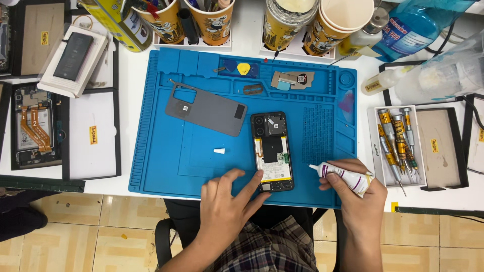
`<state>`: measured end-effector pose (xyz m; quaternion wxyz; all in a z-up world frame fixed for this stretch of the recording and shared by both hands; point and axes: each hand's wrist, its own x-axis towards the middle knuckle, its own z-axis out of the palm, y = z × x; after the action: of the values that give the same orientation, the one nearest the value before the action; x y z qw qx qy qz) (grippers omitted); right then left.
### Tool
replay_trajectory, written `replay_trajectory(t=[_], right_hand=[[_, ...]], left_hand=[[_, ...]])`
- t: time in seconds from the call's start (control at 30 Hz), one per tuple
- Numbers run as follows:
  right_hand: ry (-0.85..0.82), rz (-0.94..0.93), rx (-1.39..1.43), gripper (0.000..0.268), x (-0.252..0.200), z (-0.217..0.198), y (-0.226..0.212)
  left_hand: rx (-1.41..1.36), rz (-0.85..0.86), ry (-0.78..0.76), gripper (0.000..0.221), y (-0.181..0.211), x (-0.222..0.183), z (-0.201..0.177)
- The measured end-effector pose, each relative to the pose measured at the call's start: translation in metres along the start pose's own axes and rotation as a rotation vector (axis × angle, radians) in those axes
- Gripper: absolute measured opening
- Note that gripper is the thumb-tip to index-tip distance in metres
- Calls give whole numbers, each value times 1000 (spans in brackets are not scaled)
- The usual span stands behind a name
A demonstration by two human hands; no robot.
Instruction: The person applies adhesive to the internal frame of a disassembled smartphone, then places the back cover onto the device. They wipe the exterior with a tissue and secure the back cover using rubber bands.
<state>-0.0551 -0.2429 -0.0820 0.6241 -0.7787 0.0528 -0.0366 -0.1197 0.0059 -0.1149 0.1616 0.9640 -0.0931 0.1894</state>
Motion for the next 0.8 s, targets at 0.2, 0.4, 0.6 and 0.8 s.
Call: replay_trajectory(t=[0.2,0.4,0.6,0.8], right_hand=[[18,49,12,12,1,-2,5],[52,137,51,19,6,1,-6],[2,1,-117,14,28,12,-31],[-163,-362,-484,17,70,29,-56]], left_hand=[[-61,-11,-38,61,0,5,-6],[-40,-63,-130,74,9,3,-7],[-228,-69,-123,68,29,14,-13],[-362,-2,-164,99,85,66,-13]])
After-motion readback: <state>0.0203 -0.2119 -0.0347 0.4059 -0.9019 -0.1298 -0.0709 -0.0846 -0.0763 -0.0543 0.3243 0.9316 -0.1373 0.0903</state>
